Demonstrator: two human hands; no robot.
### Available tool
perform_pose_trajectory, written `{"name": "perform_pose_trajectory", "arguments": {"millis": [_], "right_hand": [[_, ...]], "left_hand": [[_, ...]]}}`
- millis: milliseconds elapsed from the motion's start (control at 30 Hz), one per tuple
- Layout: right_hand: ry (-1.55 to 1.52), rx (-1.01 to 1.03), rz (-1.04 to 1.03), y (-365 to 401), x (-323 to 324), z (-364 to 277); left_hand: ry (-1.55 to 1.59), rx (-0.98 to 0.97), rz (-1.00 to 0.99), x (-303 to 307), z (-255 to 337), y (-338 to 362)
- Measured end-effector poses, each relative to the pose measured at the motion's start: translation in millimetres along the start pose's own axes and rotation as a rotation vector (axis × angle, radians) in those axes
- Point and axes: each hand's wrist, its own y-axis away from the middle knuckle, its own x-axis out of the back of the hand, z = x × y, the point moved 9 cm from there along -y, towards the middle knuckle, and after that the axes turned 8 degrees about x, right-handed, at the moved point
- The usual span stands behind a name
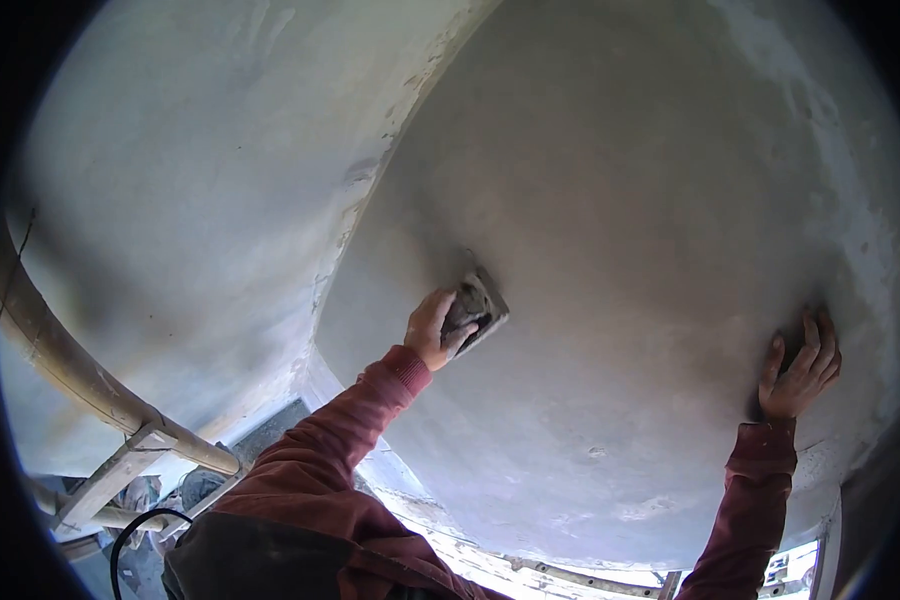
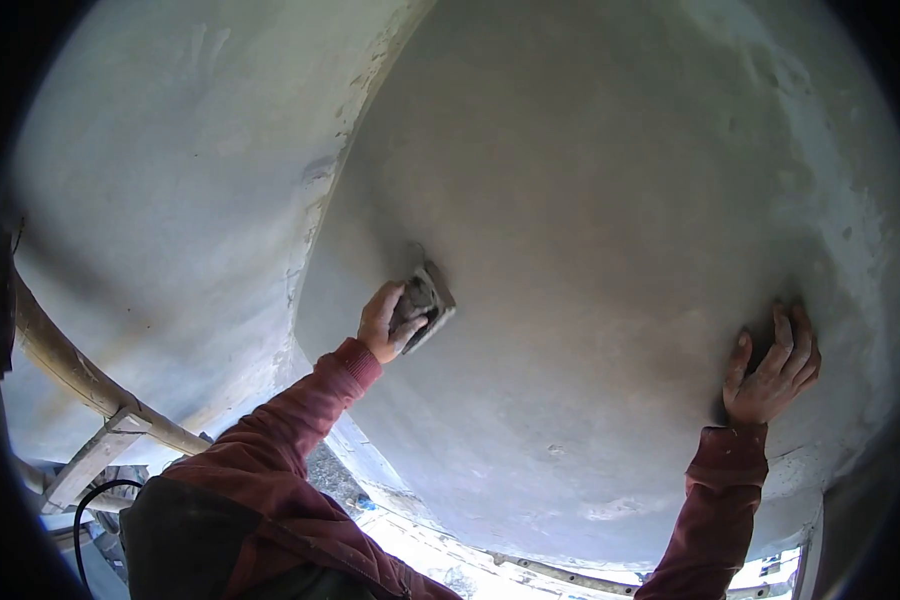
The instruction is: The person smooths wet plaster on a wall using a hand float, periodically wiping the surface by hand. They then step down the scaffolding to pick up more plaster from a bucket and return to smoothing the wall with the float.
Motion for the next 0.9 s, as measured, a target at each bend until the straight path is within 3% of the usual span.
{"name": "perform_pose_trajectory", "arguments": {"millis": [33,67,200,333,433,500,567,600,667,733,833,900], "right_hand": [[-0.001,-0.011,-0.01,1,-1,1],[-0.005,-0.011,-0.004,2,-2,1],[-0.008,-0.01,-0.012,2,-4,2],[-0.006,-0.011,-0.022,2,-4,2],[0.001,-0.006,-0.015,2,-3,1],[-0.002,-0.012,-0.008,3,-4,1],[-0.007,0.0,-0.011,2,-3,1],[-0.004,0.001,-0.014,2,-3,1],[-0.001,0.003,-0.014,1,-2,1],[-0.001,-0.003,-0.015,2,-3,2],[-0.006,0.003,-0.014,1,-2,1],[0.004,-0.001,-0.015,3,-3,2]], "left_hand": [[-0.045,-0.103,-0.089,-1,8,11],[0.028,-0.065,-0.203,-2,2,17],[-0.004,0.07,-0.015,16,-16,-5],[0.021,0.018,-0.009,4,-7,-13],[-0.003,-0.133,-0.231,-2,11,20],[0.015,-0.047,-0.153,7,2,11],[-0.02,0.142,0.059,20,-17,-14],[0.0,0.183,0.044,11,-25,-27],[0.009,0.123,-0.02,-2,-12,-13],[0.015,-0.075,-0.182,-13,15,13],[0.008,-0.013,-0.193,-7,13,37],[0.005,0.096,0.008,8,-3,21]]}}
